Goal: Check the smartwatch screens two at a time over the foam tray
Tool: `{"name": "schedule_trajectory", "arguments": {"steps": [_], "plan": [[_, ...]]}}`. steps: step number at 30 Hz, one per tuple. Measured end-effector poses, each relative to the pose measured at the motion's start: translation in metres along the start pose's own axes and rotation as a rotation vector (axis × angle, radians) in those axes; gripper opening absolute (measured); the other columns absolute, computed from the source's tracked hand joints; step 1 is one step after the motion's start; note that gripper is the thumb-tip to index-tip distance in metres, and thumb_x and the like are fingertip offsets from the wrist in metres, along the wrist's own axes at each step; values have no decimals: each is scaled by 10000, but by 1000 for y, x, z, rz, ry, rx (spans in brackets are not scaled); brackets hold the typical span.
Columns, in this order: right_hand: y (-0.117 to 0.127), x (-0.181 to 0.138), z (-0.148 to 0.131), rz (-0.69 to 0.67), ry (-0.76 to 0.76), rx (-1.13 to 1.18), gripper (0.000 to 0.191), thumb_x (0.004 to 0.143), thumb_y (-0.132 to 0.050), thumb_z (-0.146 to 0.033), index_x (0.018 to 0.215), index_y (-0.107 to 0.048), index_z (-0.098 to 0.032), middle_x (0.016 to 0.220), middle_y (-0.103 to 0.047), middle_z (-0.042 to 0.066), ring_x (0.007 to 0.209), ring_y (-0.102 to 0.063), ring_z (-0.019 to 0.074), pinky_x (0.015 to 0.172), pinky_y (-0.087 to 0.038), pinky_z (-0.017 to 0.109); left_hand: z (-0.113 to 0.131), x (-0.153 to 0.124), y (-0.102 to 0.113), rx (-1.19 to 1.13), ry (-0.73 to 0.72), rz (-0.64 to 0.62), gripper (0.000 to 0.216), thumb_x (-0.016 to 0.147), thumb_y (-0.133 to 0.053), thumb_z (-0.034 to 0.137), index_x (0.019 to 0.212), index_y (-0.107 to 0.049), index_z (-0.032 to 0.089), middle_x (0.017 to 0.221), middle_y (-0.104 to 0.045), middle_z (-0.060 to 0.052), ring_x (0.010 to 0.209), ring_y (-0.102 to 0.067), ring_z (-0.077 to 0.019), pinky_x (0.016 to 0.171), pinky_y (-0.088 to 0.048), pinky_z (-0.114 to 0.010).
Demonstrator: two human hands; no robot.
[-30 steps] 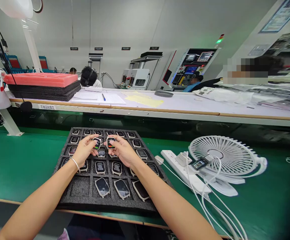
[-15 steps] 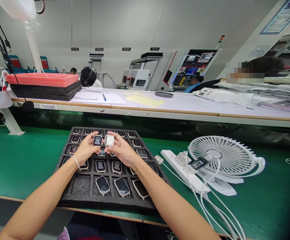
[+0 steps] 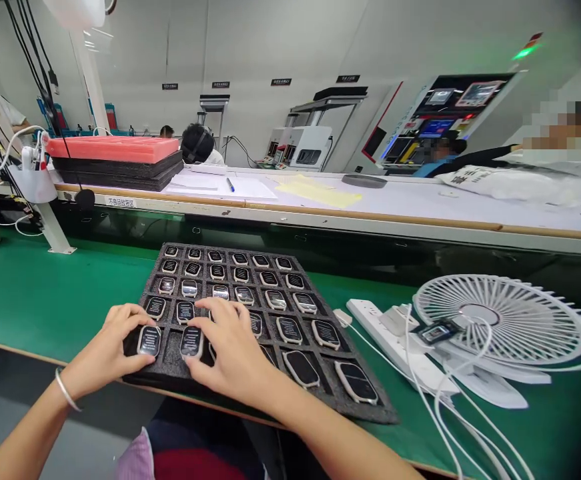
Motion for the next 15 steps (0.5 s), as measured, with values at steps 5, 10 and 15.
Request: {"name": "schedule_trajectory", "arguments": {"steps": [5,10,15], "plan": [[-32,-3,-5,-92,-34,-34,455,799,-713,-439,1168,-675,-176,1382,-545,196,1338,-408,398,1102,-210,674,-18,-12,-9,98,12,14,486,844,-639,373,1323,-587,317,1222,-574,-81,1162,-506,-283,999,-459,-457],[23,-24,10,144,-36,-121,487,933,-579,-406,1387,-519,-242,1448,-488,187,1347,-420,366,1120,-202,661,16,-7,3,135,-23,158,509,872,-618,447,1362,-554,324,1206,-567,-81,1139,-487,-288,983,-441,-469],[80,-75,57,288,-188,-326,283,993,-485,-384,1118,-654,-196,1093,-651,133,1032,-624,288,917,-438,468,91,17,-45,158,-193,113,226,925,-573,396,968,-723,232,967,-607,-74,935,-517,-243,846,-453,-399]]}}
Point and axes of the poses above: each hand's wrist, its own x-axis towards the middle knuckle, its own y-axis out of the back of the hand, z = x × y, the point moved 9 cm from there along x, towards the middle knuckle
